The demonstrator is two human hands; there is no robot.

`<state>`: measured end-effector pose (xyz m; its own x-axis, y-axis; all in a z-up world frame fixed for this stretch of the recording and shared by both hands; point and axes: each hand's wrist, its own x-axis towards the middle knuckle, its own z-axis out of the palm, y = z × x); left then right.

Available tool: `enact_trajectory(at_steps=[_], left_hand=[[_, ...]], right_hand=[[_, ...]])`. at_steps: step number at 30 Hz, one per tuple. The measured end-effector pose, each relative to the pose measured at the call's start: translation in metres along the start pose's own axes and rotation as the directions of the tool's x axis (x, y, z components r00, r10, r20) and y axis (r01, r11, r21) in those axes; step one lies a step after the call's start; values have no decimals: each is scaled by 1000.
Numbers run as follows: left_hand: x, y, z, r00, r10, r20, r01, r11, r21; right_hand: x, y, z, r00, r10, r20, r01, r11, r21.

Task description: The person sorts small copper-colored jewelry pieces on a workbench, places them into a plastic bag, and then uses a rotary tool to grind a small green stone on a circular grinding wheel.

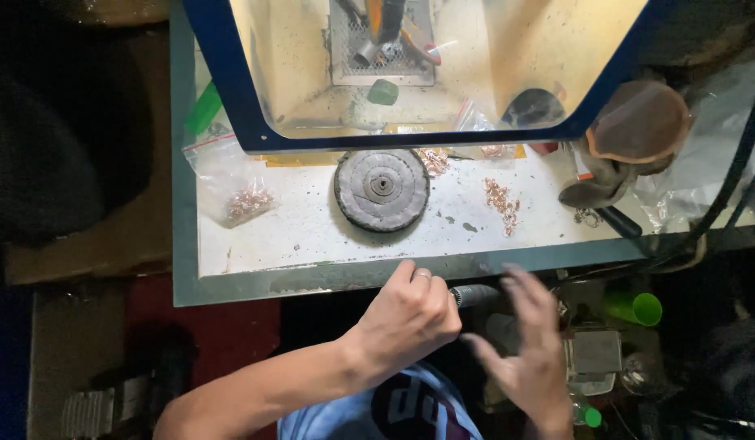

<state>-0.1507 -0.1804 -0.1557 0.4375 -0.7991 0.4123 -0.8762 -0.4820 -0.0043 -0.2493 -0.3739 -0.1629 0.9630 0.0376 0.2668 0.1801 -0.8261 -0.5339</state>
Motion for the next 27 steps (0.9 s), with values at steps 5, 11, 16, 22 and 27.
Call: enact_trajectory(at_steps=[5,11,16,22,27], left_hand=[[23,-23,-42,991,-62,-120,48,992,-113],[26,-94,-50,931,-320,177,366,832,-417],[59,-169,-10,818,-556,145,573,811,-122],[95,-233,61,872,-358,333,465,818,-339],[106,-239,71,827,-426,368,545,768,-336]], right_hand=[[51,-4,28,931,-336,-143,333,942,-45],[54,39,27,961,-180,-211,186,982,10],[68,29,18,969,4,-247,34,988,149],[67,38,13,979,-53,-195,71,994,88],[67,39,7,990,103,-99,-54,913,405]])
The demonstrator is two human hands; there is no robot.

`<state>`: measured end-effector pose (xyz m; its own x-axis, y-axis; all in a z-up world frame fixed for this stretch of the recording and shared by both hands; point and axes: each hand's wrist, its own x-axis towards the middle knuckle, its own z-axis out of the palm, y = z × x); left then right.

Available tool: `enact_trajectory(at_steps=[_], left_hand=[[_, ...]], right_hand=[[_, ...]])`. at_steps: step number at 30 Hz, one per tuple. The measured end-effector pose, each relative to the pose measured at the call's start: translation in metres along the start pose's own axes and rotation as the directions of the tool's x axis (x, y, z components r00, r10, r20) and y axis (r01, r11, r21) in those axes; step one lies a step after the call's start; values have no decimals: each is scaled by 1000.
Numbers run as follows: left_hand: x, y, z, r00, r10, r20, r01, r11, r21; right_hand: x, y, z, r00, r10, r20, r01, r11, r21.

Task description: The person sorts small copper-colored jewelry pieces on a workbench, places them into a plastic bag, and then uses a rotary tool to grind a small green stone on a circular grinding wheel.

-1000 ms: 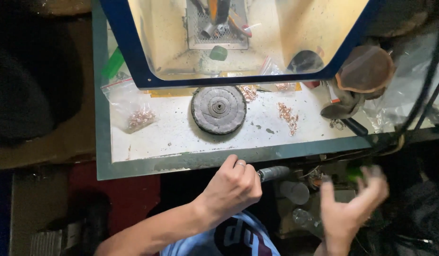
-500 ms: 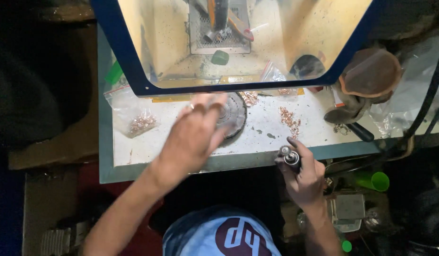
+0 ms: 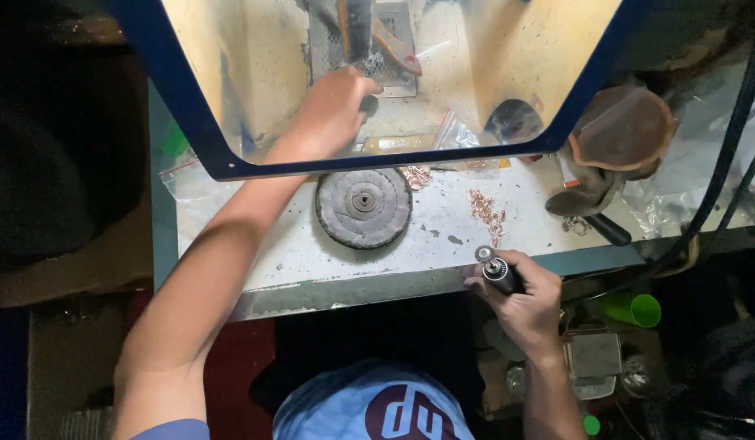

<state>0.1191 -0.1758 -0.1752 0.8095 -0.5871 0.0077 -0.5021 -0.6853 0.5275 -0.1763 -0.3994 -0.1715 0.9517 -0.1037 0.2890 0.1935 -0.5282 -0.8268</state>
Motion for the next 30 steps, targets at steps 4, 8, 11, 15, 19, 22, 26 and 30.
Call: enact_trajectory(at_steps=[4,8,11,15,19,22,26,30], left_hand=[[4,-15,4,1000,-22,-4,22,996,-86],[-12,-15,14,947,185,-261,-167,982,89],[-54,21,10,875,266,-405,-201,960,197],[-102,79,-7,861,281,-424,-201,954,224],[-124,94,16,808,383,-448,-340,924,176],[-127,108,27,838,407,-363,-417,907,54],[-115,116,43,795,485,-364,-380,866,324],[-100,110,62,786,417,-456,-184,862,472]], right_hand=[[-2,10,-2,999,-28,19,27,998,56],[-7,16,0,989,-148,3,148,988,48],[-12,17,2,987,-161,-27,163,979,119],[-18,28,4,972,-224,-72,231,966,111],[-17,30,8,960,-261,-99,277,938,208],[-15,24,5,966,-250,-66,258,943,210],[-20,30,4,972,-226,-70,235,959,156],[-20,24,2,985,-164,-52,169,976,135]])
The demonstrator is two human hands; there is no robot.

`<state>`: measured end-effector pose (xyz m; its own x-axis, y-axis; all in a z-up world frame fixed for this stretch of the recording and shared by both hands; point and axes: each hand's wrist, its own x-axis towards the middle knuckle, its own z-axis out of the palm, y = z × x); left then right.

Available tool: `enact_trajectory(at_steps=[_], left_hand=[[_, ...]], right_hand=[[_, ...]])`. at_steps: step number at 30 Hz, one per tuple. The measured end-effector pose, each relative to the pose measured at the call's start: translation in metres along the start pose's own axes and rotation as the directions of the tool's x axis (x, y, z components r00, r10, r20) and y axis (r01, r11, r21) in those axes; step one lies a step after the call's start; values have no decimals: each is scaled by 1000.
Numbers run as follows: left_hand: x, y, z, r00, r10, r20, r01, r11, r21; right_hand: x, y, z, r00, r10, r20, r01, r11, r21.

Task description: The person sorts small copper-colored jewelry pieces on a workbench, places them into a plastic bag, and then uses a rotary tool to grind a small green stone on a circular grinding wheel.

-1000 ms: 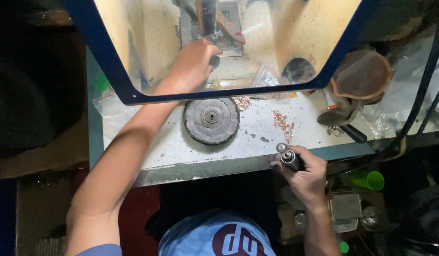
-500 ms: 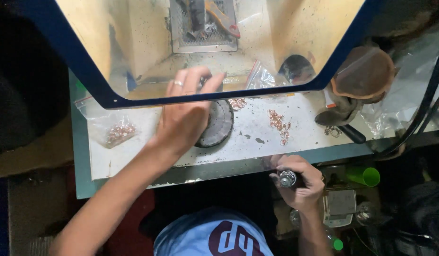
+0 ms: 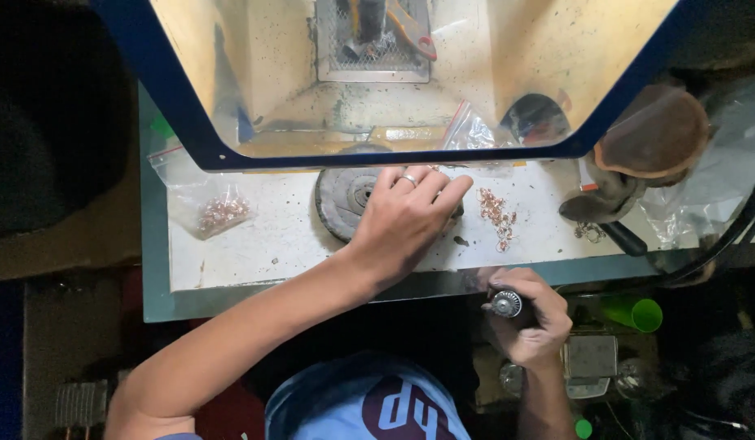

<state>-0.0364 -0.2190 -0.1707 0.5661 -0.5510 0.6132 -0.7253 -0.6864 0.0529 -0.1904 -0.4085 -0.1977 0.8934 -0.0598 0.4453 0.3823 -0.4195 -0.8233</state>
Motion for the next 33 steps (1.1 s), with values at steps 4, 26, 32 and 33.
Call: enact_trajectory(at_steps=[4,26,32,33], left_hand=[[21,-15,-19,946,-139,294,227,930,-290],[49,-40,63,864,-151,481,258,952,-166],[35,-37,25,918,-179,353,306,887,-345],[30,-36,16,943,-179,281,280,884,-375]], right_hand=[[2,0,-3,1000,18,7,-18,1000,17],[51,-42,23,978,205,-36,-186,785,-590],[59,-55,27,933,361,8,-242,641,-728],[61,-56,28,919,395,10,-262,627,-734]])
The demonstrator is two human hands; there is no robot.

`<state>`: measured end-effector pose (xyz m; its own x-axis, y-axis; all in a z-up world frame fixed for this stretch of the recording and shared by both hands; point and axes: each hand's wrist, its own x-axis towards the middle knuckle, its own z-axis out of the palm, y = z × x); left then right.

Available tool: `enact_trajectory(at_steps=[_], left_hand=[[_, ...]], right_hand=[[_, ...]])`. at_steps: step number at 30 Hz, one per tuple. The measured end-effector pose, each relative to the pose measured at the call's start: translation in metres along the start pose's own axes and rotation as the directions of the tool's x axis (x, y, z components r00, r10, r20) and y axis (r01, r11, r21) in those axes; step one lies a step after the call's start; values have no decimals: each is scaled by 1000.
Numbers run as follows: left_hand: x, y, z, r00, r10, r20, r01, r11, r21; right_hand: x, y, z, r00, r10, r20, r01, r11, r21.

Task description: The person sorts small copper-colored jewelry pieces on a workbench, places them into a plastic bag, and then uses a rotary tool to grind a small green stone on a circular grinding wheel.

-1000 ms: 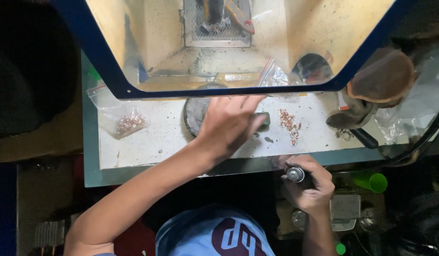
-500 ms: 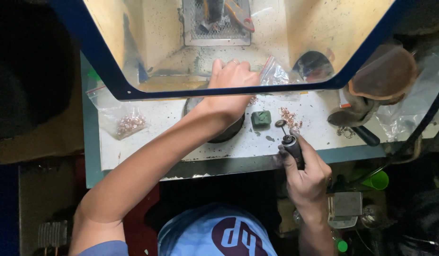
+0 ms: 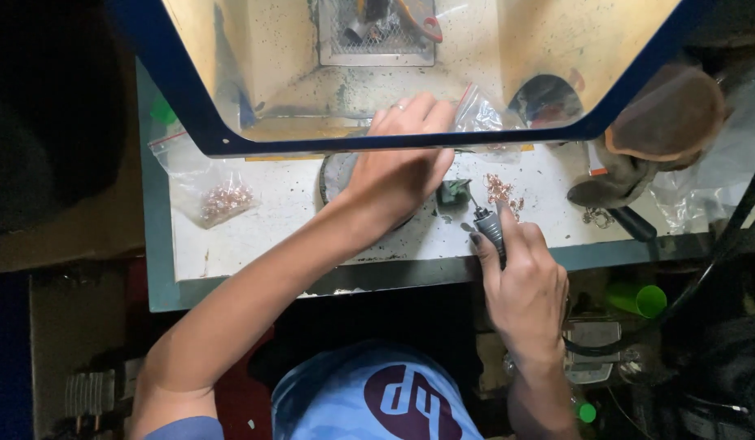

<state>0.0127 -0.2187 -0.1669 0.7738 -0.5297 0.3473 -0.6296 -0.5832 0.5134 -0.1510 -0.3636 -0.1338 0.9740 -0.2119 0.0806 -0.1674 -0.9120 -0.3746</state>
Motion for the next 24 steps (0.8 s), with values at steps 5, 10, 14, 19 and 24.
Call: enact_trajectory(at_steps=[5,10,14,19,24], left_hand=[[-55,27,-6,998,47,-34,-44,996,81],[-64,35,5,983,142,-114,-113,966,233],[-63,33,13,984,134,-119,-104,968,229],[-64,33,16,980,138,-141,-104,968,228],[-69,41,-2,966,140,-216,-120,987,105]], right_hand=[[0,-7,-1,998,45,44,-42,998,-55],[-1,-3,5,997,55,62,-45,989,-144],[-2,-2,8,992,97,78,-84,984,-158],[-2,-8,4,991,98,89,-84,985,-148],[1,-9,-2,996,58,62,-54,996,-66]])
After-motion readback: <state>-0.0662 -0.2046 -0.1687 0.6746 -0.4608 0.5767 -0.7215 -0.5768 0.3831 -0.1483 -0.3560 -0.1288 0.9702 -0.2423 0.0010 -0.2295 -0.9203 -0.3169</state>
